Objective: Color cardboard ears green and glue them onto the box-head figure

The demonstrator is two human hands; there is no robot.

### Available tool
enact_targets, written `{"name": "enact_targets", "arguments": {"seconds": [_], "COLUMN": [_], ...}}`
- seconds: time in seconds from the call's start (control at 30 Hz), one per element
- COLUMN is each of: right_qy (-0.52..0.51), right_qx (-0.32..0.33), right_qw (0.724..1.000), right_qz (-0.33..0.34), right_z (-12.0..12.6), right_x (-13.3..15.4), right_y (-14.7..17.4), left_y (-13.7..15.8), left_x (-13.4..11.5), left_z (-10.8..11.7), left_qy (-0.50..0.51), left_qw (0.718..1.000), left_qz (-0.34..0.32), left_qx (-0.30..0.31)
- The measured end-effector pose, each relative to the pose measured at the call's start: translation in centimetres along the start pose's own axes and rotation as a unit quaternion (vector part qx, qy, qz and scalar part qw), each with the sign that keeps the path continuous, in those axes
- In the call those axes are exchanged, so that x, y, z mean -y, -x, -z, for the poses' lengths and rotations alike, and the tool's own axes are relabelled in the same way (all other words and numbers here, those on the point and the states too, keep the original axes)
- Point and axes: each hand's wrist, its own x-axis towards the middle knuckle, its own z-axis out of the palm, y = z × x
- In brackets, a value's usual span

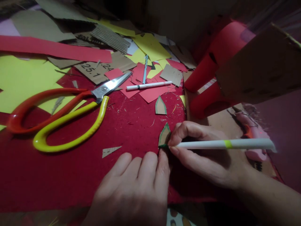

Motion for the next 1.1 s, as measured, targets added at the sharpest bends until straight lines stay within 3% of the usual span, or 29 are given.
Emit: {"name": "enact_targets", "arguments": {"seconds": [0.23, 0.47, 0.8, 1.1], "right_qy": [-0.025, 0.042, 0.030, 0.058], "right_qx": [-0.129, -0.116, -0.118, -0.091], "right_qw": [0.991, 0.992, 0.992, 0.994], "right_qz": [-0.013, 0.000, -0.016, 0.026], "right_z": [-0.25, -0.36, -0.33, -0.25], "right_x": [-0.54, -0.19, 0.19, 0.15], "right_y": [0.20, 0.57, 0.37, -0.13], "left_y": [-0.21, -0.23, -0.47, -0.41], "left_x": [-0.05, -0.21, -0.23, -0.07], "left_z": [-0.11, 0.24, -0.14, 0.11], "left_qy": [-0.016, -0.015, -0.016, -0.018], "left_qw": [0.999, 1.000, 0.998, 0.999], "left_qz": [-0.001, 0.012, 0.009, -0.003], "left_qx": [-0.032, -0.023, -0.056, -0.039]}}
